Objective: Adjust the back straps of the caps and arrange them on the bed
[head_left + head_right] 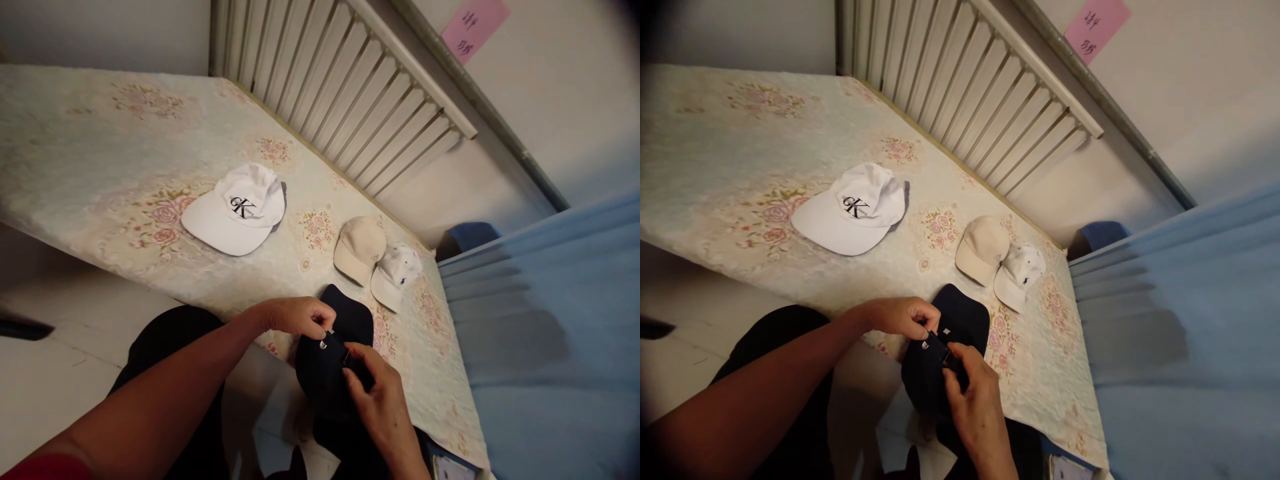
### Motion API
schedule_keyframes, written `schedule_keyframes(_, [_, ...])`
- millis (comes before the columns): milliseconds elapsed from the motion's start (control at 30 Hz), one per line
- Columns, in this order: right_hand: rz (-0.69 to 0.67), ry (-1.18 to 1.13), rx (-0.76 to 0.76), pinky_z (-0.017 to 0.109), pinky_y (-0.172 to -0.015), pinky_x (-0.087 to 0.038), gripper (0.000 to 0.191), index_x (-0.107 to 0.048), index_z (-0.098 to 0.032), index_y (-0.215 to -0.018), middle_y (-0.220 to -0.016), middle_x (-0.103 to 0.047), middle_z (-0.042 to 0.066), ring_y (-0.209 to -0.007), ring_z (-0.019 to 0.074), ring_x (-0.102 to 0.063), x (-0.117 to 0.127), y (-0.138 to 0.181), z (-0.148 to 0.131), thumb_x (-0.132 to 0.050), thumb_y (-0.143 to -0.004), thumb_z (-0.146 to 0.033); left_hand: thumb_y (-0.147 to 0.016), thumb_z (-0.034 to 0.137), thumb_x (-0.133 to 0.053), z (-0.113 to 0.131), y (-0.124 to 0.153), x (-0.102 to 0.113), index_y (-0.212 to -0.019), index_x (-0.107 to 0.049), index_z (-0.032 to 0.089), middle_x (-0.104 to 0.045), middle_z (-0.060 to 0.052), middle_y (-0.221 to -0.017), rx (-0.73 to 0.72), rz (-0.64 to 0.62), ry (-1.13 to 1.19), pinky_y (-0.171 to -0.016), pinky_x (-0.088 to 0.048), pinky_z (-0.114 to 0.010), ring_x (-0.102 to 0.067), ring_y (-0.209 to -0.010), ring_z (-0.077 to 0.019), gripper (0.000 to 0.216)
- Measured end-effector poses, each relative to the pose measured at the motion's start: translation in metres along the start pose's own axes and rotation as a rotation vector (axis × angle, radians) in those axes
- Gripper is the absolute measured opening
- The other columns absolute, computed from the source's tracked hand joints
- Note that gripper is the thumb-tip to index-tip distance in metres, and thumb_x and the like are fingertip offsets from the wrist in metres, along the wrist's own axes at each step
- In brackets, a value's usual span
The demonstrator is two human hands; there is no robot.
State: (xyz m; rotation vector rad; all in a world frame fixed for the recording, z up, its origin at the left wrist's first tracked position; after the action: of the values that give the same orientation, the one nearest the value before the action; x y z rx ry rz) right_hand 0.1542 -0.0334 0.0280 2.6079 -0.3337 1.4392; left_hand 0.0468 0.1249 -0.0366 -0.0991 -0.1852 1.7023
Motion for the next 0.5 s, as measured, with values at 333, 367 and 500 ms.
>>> schedule_keyframes(333, [0.092, -0.068, -0.056, 0.029, -0.075, -0.045, 0.015, -0.062, -0.022, -0.093, -0.087, -0.067, 0.002, -0.081, 0.0183, -0.061, -0.0066, -0.0029, -0.0044, -0.058, -0.080, -0.028, -0.067, 0.013, -0.054, 0.0005, 0.0003, -0.0002, -0.062, -0.047, 0.016, -0.049, 0.005, -0.067, -0.017, -0.008, 0.015, -0.064, -0.035, -0.021, -0.044, -0.067, -0.0094, 0.010])
schedule_keyframes(367, [0.089, -0.076, -0.058, 0.028, -0.074, -0.045, 0.015, -0.062, -0.022, -0.092, -0.085, -0.067, 0.001, -0.080, 0.0182, -0.061, -0.0063, -0.0029, -0.0048, -0.058, -0.080, -0.028, -0.067, 0.013, -0.054, 0.0005, 0.0002, -0.0003, -0.062, -0.047, 0.016, -0.049, 0.004, -0.067, -0.019, -0.007, 0.016, -0.064, -0.035, -0.021, -0.044, -0.066, -0.0094, 0.010])
schedule_keyframes(500, [0.089, -0.068, -0.068, 0.029, -0.072, -0.045, 0.014, -0.064, -0.022, -0.089, -0.084, -0.068, 0.002, -0.080, 0.0194, -0.062, -0.0042, -0.0033, -0.0067, -0.059, -0.078, -0.028, -0.068, 0.013, -0.055, 0.0005, 0.0002, -0.0005, -0.062, -0.046, 0.016, -0.050, 0.004, -0.068, -0.024, -0.010, -0.004, -0.064, -0.034, -0.022, -0.044, -0.067, -0.0094, 0.011])
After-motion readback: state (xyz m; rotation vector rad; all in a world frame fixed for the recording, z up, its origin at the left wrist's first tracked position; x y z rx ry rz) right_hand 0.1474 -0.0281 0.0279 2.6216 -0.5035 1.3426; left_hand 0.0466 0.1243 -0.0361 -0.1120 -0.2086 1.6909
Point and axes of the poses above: each hand's wrist, its own y-axis away from the middle knuckle, its own x-axis out of the back of the hand, z = x × y, the point moved 3 cm from there along -y, towards the middle knuckle
